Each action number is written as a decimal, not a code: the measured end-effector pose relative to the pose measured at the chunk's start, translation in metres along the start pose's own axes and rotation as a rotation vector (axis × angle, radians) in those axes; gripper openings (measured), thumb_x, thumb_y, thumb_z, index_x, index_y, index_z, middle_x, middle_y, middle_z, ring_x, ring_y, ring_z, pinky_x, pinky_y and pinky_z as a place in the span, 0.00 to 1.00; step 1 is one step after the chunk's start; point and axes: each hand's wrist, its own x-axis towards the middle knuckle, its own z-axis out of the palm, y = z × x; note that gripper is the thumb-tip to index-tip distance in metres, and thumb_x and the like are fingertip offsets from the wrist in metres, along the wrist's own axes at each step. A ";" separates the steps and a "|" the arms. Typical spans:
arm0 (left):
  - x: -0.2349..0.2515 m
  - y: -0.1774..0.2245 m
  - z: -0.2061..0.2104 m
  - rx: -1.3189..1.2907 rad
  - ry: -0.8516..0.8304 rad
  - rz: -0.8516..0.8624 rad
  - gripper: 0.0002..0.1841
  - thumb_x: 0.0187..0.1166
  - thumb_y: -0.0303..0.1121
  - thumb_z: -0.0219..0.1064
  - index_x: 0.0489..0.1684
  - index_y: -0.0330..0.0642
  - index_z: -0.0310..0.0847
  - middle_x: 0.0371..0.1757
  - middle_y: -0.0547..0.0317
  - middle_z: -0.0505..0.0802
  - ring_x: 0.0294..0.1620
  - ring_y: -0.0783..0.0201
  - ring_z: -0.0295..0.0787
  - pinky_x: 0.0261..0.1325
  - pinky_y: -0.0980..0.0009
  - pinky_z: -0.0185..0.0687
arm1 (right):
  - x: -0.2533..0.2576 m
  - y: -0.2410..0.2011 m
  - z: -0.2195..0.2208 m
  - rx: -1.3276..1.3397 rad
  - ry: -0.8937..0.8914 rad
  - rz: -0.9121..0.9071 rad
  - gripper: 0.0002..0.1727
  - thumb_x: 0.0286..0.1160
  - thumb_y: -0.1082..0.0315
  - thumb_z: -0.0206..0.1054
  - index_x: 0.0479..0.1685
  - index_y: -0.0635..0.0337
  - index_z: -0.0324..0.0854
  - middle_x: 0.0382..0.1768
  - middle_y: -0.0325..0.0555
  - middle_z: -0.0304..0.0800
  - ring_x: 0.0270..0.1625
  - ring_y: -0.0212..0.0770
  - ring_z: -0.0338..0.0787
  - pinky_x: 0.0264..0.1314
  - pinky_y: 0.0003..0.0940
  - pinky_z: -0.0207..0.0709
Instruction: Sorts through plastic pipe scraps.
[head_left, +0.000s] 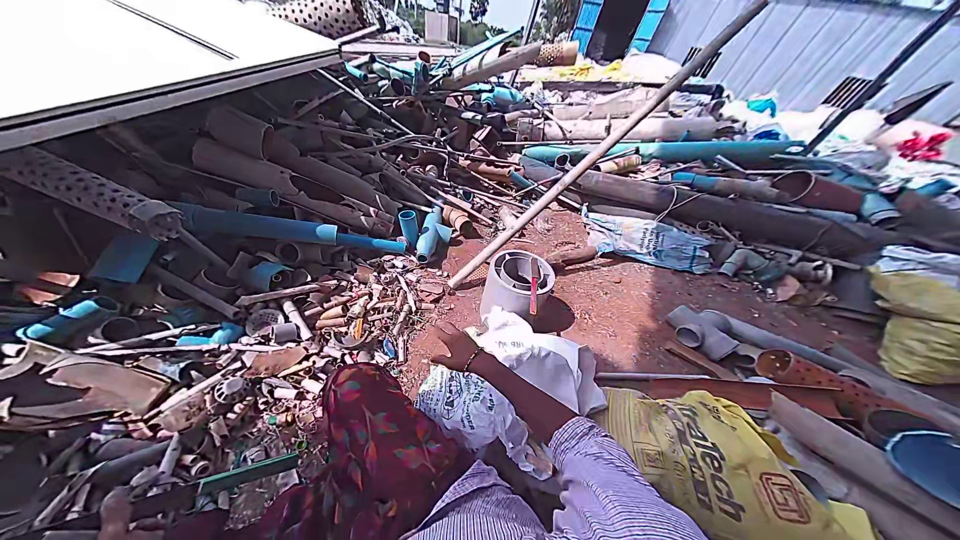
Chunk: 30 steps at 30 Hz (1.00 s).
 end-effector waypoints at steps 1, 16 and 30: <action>0.004 -0.002 -0.002 -0.023 -0.019 -0.002 0.15 0.86 0.33 0.64 0.51 0.26 0.74 0.31 0.58 0.80 0.22 0.77 0.77 0.31 0.79 0.76 | -0.012 0.005 0.016 0.025 -0.003 -0.007 0.42 0.79 0.63 0.71 0.92 0.64 0.57 0.88 0.70 0.60 0.85 0.68 0.70 0.83 0.63 0.64; 0.010 -0.011 -0.009 -0.120 -0.136 0.018 0.16 0.91 0.36 0.58 0.64 0.31 0.71 0.38 0.60 0.82 0.28 0.79 0.77 0.35 0.78 0.79 | -0.050 -0.004 0.027 -0.057 -0.057 -0.033 0.35 0.85 0.66 0.64 0.91 0.62 0.60 0.87 0.66 0.64 0.84 0.65 0.71 0.85 0.62 0.58; -0.003 -0.002 -0.016 -0.075 -0.011 -0.002 0.18 0.85 0.38 0.67 0.63 0.36 0.70 0.35 0.64 0.79 0.19 0.80 0.72 0.26 0.81 0.74 | -0.060 -0.021 0.090 -0.079 -0.370 -0.137 0.31 0.82 0.75 0.61 0.87 0.64 0.65 0.80 0.69 0.73 0.80 0.68 0.76 0.80 0.68 0.62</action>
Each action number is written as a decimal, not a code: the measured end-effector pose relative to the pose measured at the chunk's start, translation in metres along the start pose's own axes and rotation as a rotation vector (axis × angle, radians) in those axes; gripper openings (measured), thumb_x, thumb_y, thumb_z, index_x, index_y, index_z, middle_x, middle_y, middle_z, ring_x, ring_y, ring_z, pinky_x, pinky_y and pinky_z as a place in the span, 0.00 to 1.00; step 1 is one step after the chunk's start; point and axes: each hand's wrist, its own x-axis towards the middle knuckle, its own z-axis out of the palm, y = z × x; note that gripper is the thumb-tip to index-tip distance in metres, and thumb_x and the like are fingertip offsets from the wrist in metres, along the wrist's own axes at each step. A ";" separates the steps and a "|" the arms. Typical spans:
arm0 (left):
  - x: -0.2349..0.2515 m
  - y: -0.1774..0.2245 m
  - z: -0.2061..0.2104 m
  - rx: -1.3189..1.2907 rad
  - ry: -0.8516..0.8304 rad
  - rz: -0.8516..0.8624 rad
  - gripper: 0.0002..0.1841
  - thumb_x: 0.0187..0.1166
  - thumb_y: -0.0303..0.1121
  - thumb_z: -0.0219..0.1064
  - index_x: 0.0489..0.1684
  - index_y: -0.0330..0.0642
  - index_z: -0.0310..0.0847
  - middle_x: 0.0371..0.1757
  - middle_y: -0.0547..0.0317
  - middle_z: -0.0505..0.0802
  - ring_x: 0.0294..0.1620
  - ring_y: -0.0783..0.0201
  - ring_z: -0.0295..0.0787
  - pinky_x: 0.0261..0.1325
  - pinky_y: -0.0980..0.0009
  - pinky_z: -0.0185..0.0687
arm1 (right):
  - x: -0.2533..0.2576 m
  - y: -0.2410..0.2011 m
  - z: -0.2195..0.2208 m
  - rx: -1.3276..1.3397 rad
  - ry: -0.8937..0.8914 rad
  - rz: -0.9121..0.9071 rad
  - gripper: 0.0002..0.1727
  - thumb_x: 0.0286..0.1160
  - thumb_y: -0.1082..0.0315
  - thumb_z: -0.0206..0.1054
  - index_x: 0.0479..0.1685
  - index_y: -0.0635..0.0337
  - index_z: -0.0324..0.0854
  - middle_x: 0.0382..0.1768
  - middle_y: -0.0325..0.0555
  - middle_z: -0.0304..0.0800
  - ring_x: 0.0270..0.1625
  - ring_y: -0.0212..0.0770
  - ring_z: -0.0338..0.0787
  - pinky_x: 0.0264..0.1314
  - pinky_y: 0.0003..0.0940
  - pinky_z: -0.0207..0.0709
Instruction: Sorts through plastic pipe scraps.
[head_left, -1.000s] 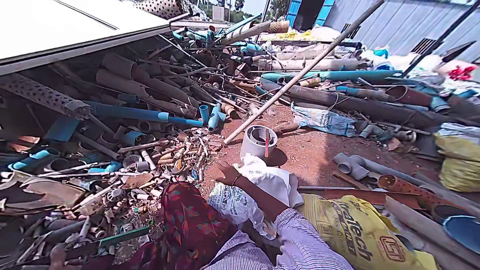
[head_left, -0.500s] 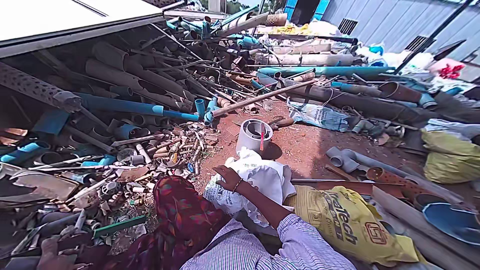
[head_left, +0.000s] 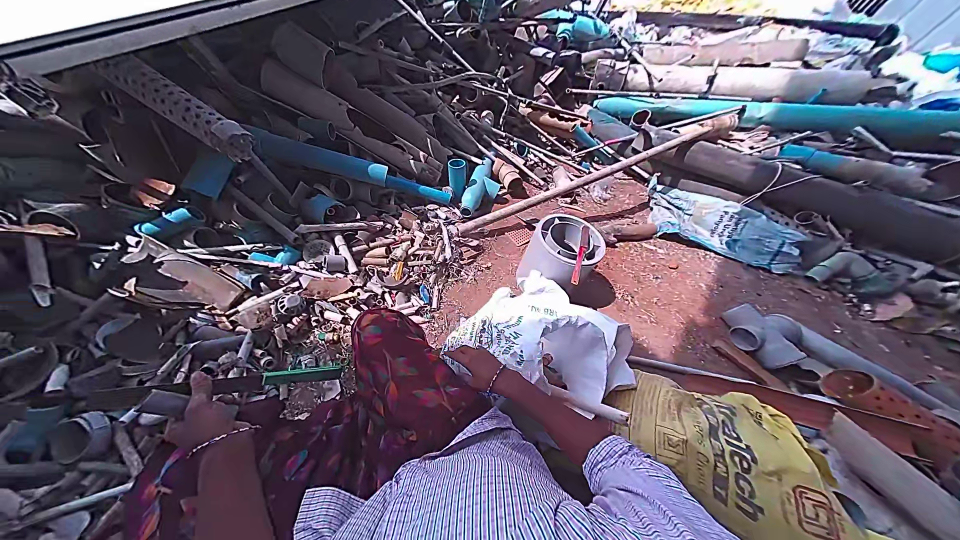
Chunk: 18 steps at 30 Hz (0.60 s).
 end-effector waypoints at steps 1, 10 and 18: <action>0.000 0.000 0.000 -0.005 -0.002 -0.006 0.18 0.86 0.38 0.67 0.63 0.36 0.71 0.35 0.64 0.79 0.20 0.80 0.71 0.26 0.81 0.74 | 0.001 -0.006 0.006 0.001 -0.018 -0.006 0.30 0.82 0.79 0.58 0.86 0.66 0.66 0.79 0.70 0.73 0.79 0.68 0.76 0.80 0.66 0.64; -0.006 0.000 0.001 0.037 0.023 0.009 0.18 0.86 0.36 0.67 0.63 0.33 0.70 0.35 0.62 0.79 0.20 0.79 0.73 0.27 0.81 0.75 | 0.002 -0.003 0.034 0.268 -0.014 -0.064 0.23 0.92 0.73 0.46 0.79 0.75 0.71 0.72 0.75 0.81 0.77 0.67 0.80 0.84 0.57 0.65; 0.003 -0.007 -0.012 0.072 0.012 0.072 0.20 0.88 0.34 0.64 0.69 0.31 0.68 0.38 0.61 0.84 0.22 0.80 0.76 0.27 0.81 0.75 | 0.014 -0.004 0.044 0.553 -0.130 -0.050 0.24 0.96 0.70 0.42 0.79 0.74 0.72 0.75 0.71 0.79 0.80 0.60 0.78 0.85 0.50 0.61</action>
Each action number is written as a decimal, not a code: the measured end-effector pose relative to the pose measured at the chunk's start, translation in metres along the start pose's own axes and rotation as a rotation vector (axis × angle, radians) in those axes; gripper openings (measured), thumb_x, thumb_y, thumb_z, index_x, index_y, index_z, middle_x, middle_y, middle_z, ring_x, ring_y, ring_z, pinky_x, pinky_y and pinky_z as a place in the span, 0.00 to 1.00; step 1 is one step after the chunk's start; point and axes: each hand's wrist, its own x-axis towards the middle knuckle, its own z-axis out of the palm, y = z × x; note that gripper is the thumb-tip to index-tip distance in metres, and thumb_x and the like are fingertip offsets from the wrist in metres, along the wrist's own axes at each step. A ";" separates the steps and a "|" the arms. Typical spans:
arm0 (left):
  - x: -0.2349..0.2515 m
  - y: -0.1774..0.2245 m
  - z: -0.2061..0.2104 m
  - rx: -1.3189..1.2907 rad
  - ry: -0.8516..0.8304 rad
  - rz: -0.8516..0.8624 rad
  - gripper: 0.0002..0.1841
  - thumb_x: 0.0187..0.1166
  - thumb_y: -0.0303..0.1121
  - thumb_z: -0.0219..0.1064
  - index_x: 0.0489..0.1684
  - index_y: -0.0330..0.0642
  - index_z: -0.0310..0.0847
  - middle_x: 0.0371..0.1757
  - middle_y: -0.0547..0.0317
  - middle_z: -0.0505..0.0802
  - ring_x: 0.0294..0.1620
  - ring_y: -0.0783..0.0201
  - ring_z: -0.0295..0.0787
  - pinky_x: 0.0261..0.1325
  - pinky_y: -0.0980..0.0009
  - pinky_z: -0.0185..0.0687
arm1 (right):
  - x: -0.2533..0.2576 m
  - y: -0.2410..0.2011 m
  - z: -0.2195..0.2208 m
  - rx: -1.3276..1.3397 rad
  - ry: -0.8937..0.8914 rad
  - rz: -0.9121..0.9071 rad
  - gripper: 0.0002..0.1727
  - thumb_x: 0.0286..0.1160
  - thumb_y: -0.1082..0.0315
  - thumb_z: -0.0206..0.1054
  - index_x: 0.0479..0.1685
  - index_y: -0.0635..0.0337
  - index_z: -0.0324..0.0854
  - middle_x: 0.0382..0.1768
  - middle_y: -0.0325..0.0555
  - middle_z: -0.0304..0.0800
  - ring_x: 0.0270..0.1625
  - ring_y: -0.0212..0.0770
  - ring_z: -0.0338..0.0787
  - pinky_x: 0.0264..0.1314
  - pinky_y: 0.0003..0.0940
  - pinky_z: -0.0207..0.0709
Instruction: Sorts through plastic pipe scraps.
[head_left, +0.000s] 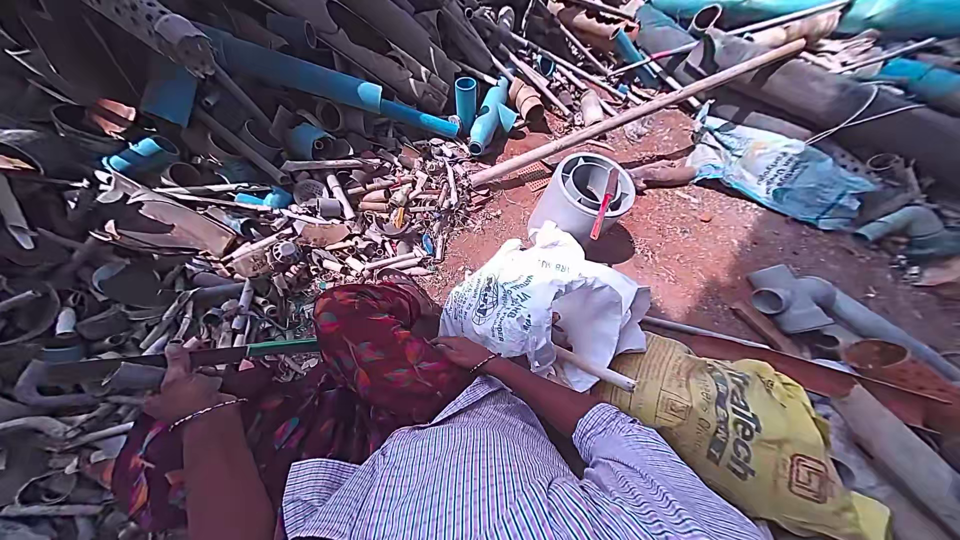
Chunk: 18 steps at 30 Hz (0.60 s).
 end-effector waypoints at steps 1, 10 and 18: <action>0.001 -0.001 -0.002 0.001 -0.013 0.002 0.20 0.88 0.34 0.63 0.70 0.31 0.68 0.40 0.60 0.83 0.25 0.79 0.76 0.30 0.80 0.75 | 0.003 0.001 0.001 0.022 -0.005 0.001 0.24 0.96 0.69 0.41 0.79 0.74 0.71 0.75 0.72 0.78 0.80 0.60 0.77 0.85 0.50 0.61; -0.007 0.005 -0.010 0.061 0.009 -0.044 0.14 0.91 0.36 0.59 0.63 0.34 0.70 0.34 0.62 0.80 0.21 0.79 0.73 0.28 0.80 0.75 | 0.011 -0.021 0.007 0.114 0.089 -0.022 0.29 0.98 0.62 0.35 0.86 0.72 0.64 0.82 0.70 0.72 0.86 0.61 0.71 0.89 0.53 0.56; -0.020 0.013 -0.016 0.092 -0.015 -0.017 0.17 0.92 0.34 0.56 0.69 0.31 0.69 0.43 0.57 0.82 0.29 0.79 0.75 0.36 0.80 0.75 | 0.032 -0.098 0.002 -0.357 0.297 -0.054 0.52 0.83 0.46 0.66 0.99 0.50 0.34 0.95 0.68 0.31 0.94 0.67 0.49 0.87 0.64 0.57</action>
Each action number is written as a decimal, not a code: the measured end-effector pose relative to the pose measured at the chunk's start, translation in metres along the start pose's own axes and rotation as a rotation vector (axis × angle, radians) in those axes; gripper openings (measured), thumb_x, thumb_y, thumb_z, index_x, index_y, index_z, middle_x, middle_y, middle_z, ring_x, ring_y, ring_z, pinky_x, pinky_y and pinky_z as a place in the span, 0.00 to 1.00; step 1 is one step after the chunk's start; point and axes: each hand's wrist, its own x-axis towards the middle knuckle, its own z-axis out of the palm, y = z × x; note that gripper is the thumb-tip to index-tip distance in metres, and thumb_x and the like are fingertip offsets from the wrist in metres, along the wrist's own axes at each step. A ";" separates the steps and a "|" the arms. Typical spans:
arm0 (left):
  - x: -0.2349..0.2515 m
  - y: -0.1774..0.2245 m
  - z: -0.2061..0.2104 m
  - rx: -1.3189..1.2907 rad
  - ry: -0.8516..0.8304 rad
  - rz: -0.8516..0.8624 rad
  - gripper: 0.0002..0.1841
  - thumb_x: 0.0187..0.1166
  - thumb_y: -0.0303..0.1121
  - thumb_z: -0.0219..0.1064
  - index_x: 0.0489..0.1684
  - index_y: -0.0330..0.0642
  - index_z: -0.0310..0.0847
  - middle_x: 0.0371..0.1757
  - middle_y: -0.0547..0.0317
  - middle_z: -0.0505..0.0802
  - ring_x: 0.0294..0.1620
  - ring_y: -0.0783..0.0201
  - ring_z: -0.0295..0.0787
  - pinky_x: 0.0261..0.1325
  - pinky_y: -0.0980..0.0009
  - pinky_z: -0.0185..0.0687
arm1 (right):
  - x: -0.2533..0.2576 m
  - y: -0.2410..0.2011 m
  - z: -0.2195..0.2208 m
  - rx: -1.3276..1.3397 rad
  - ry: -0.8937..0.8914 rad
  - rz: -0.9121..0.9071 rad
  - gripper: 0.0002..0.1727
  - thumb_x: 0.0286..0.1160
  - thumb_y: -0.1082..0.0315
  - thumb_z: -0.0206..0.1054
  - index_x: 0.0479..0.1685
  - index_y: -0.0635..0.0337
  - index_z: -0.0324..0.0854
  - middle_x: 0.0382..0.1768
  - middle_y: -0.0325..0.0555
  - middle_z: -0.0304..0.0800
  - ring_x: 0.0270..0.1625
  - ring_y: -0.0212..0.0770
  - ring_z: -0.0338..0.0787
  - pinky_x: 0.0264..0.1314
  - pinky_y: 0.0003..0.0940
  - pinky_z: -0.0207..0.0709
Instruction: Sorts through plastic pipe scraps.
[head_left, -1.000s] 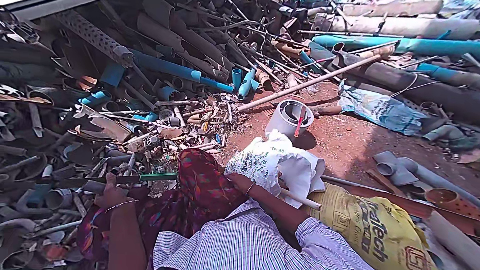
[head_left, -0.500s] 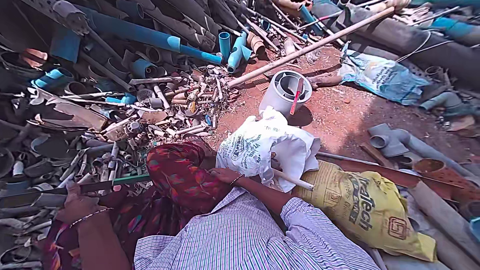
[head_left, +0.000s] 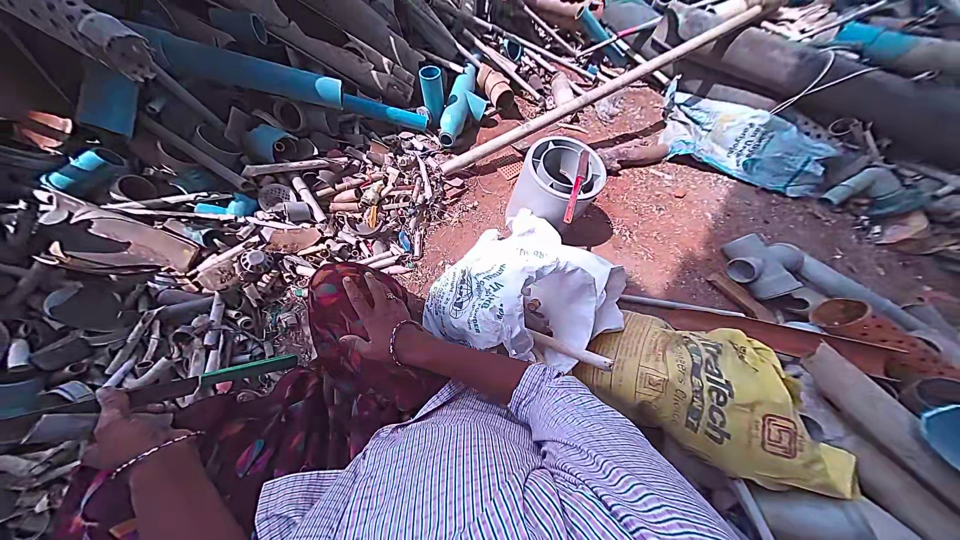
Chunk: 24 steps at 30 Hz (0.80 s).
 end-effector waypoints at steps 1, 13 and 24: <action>0.000 0.001 -0.004 0.008 -0.040 0.032 0.18 0.93 0.33 0.53 0.70 0.26 0.70 0.48 0.52 0.85 0.35 0.78 0.78 0.43 0.80 0.77 | 0.006 0.001 -0.004 -0.037 0.057 -0.003 0.52 0.81 0.47 0.68 0.99 0.47 0.36 0.95 0.69 0.31 0.94 0.69 0.48 0.85 0.66 0.57; 0.039 -0.019 -0.037 -0.132 0.023 -0.023 0.13 0.91 0.40 0.59 0.55 0.38 0.77 0.32 0.65 0.80 0.20 0.78 0.72 0.27 0.79 0.74 | 0.080 0.026 0.005 -0.332 -0.037 0.073 0.36 0.87 0.44 0.60 0.91 0.49 0.64 0.84 0.67 0.68 0.87 0.73 0.62 0.83 0.84 0.40; 0.023 0.000 -0.029 -0.351 0.063 -0.197 0.08 0.84 0.38 0.68 0.46 0.45 0.79 0.26 0.68 0.82 0.14 0.77 0.71 0.20 0.81 0.73 | 0.010 -0.007 0.059 -0.513 -0.832 -0.154 0.25 0.95 0.68 0.44 0.75 0.82 0.70 0.76 0.78 0.74 0.82 0.73 0.72 0.83 0.66 0.62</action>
